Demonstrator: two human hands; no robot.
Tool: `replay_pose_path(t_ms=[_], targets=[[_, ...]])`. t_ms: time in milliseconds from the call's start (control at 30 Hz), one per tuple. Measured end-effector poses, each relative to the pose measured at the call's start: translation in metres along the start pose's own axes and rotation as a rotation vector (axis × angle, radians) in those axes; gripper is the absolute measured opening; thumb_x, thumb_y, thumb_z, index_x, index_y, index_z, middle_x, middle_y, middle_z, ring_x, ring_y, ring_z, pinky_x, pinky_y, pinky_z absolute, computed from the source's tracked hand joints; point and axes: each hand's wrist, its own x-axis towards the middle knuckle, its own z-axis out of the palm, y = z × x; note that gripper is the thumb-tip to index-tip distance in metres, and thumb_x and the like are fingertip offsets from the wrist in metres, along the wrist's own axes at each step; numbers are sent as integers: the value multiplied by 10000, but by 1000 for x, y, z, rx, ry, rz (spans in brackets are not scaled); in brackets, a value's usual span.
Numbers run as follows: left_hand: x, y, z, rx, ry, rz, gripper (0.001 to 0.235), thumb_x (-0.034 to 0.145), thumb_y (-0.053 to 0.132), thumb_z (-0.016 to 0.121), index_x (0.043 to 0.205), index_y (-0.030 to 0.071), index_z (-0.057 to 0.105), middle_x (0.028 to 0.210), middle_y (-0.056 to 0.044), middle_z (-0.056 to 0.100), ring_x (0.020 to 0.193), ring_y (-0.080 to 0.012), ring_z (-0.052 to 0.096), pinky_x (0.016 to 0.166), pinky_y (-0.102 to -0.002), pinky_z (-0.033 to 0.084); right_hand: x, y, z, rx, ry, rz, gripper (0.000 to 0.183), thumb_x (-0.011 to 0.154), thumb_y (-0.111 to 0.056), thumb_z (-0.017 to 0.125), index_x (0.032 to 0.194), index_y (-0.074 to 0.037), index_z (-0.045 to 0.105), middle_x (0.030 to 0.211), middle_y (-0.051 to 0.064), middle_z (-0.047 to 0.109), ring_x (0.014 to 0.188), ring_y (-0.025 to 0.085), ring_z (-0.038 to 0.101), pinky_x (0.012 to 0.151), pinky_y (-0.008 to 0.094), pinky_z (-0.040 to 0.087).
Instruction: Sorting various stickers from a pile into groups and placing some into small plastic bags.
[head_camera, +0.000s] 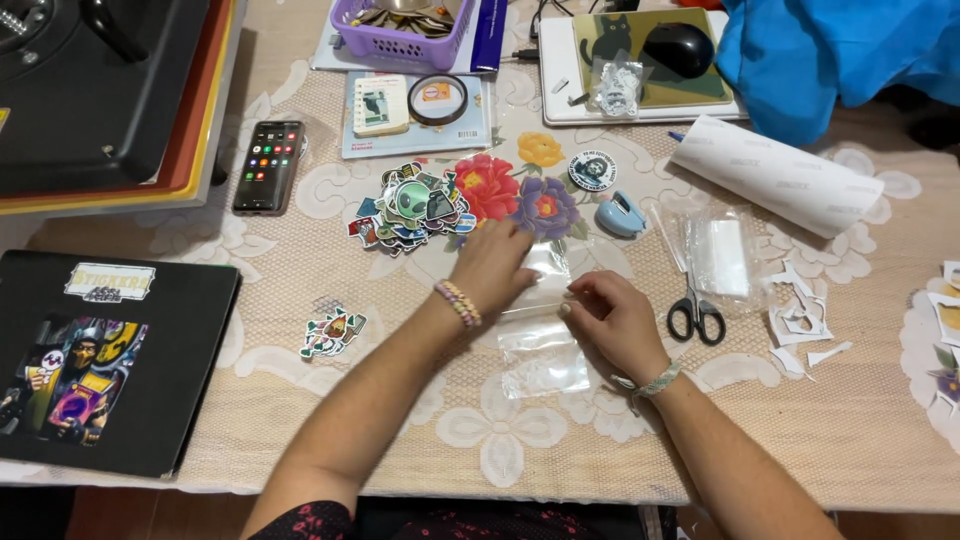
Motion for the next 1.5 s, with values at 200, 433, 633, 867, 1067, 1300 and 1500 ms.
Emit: replay_pose_path(t_ms=[200,433,633,867,1067,1300,1500], targets=[[12,-2,18,-129,25,-145,414,760,316,831,1056,153,592,1017,-65,567,1044,-303,561,944,-450,440,-4,-13,-10,-123,-97,-75,244,812,-268,791,1044,-197,765,1112,24,724,1045,286,674,868,408,561],[7,-21,18,-361,98,-217,425,705,197,855,1050,208,606,996,-14,584,1043,-274,566,945,-440,455,-1,-5,-3,-190,-124,-91,203,815,-275,790,1010,-218,775,1110,-8,719,1072,267,655,892,397,536],[7,-19,12,-347,60,-214,286,757,188,783,1015,198,659,822,8,628,941,-272,624,890,-431,483,1,-1,2,-210,-128,-62,287,858,-268,759,1142,-230,753,1062,-15,727,1050,240,672,878,377,547],[0,0,-5,-663,320,-76,139,874,286,730,983,200,738,968,-39,701,1021,-271,641,972,-395,470,4,28,14,-153,64,-191,81,893,-219,743,963,-220,783,974,-30,727,1019,226,661,857,355,549],[-2,7,-1,-1122,336,29,279,937,309,663,1125,130,765,1108,-106,757,1112,-247,676,984,-390,511,28,18,2,214,275,-89,109,903,-127,796,1006,-101,774,881,89,756,832,224,715,730,351,585],[1,2,4,-1335,351,-354,205,963,95,650,1165,70,674,772,-163,743,480,-147,670,363,-189,522,151,6,-39,-290,244,-103,357,923,-328,797,1207,-123,731,1098,94,728,1036,314,683,909,442,513],[-13,15,-34,-1130,314,-473,694,912,65,685,1533,196,404,1086,-140,743,855,-190,732,731,-259,606,234,56,-20,-500,-13,251,697,674,-453,879,1237,-80,707,1132,149,736,1164,379,643,1008,485,474]])
